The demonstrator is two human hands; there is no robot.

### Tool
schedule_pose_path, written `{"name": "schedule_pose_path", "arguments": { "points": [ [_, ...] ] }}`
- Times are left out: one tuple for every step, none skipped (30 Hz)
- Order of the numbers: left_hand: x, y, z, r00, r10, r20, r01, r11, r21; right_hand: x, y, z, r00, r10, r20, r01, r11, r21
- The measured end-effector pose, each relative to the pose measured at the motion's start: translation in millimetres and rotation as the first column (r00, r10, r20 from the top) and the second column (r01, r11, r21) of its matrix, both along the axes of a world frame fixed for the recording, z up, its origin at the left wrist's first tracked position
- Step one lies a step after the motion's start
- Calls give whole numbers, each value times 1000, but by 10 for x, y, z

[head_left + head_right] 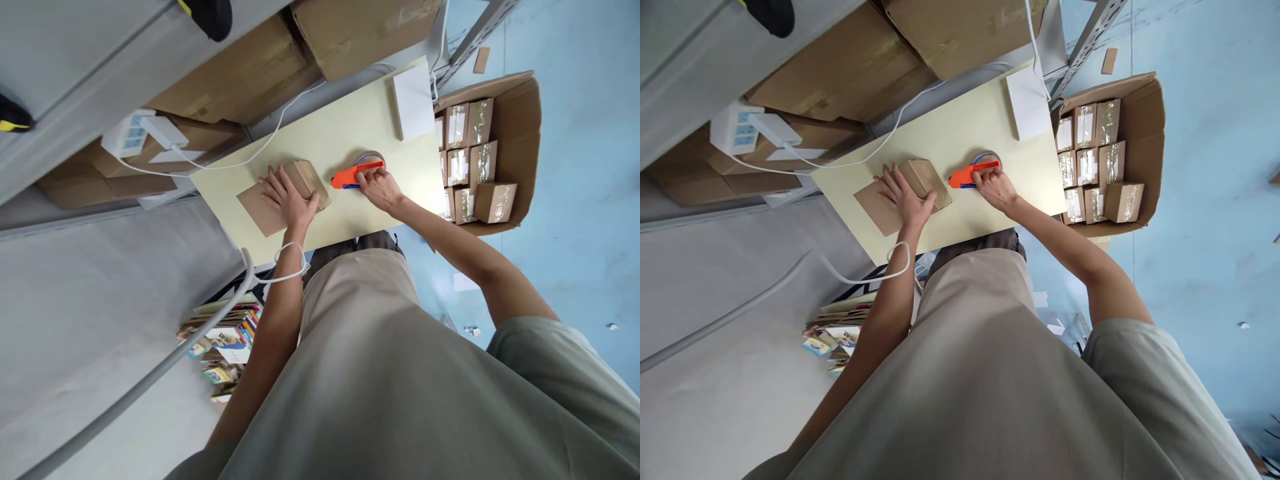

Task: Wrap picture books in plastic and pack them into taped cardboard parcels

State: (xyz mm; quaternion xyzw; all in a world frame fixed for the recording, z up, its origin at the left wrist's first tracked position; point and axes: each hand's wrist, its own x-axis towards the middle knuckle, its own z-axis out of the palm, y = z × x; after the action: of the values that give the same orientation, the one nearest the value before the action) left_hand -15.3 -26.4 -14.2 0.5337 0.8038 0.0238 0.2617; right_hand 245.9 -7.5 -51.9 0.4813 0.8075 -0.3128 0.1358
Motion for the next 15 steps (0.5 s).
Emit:
{"name": "schedule_pose_path", "arguments": {
  "points": [
    [-26,-35,0,1000,-21,21,21,1000,13,-96,7,-14,1000,19,-9,-19,1000,5],
    [-53,-75,2,998,-48,41,47,999,26,-180,-1,-23,999,42,-17,-42,999,10],
    [-79,-120,4,995,-81,58,79,996,37,-251,-22,-26,997,69,-24,-69,998,15],
    [-105,-170,7,990,-119,73,116,992,46,-314,-53,-22,994,101,-31,-101,995,22],
    [-132,-224,9,983,-160,85,156,986,54,-369,-93,-13,989,141,-38,-140,990,29],
    [-159,-281,11,975,-199,98,194,979,60,-421,-140,0,981,188,-41,-187,982,38],
    [-186,-341,12,966,-235,110,229,971,66,-472,-191,16,969,243,-40,-241,969,48],
    [-212,-401,13,956,-267,123,260,963,70,-521,-245,33,953,301,-33,-299,953,58],
    [-236,-460,13,946,-294,134,286,955,76,-570,-300,49,934,357,-23,-354,932,71],
    [-256,-516,13,938,-316,144,307,948,83,-615,-353,61,914,406,-12,-404,911,83],
    [-273,-567,14,930,-335,153,324,942,91,-652,-403,69,895,445,-3,-443,891,96],
    [-285,-612,15,923,-350,159,338,936,98,-676,-448,70,880,475,3,-473,874,111],
    [-293,-650,16,917,-363,163,350,931,105,-681,-483,64,867,498,6,-495,860,126],
    [-297,-680,17,913,-374,164,360,926,110,-660,-506,51,856,518,3,-513,847,142],
    [-298,-703,18,909,-385,163,370,922,115,-609,-514,33,845,535,-5,-528,835,158]
  ]
}}
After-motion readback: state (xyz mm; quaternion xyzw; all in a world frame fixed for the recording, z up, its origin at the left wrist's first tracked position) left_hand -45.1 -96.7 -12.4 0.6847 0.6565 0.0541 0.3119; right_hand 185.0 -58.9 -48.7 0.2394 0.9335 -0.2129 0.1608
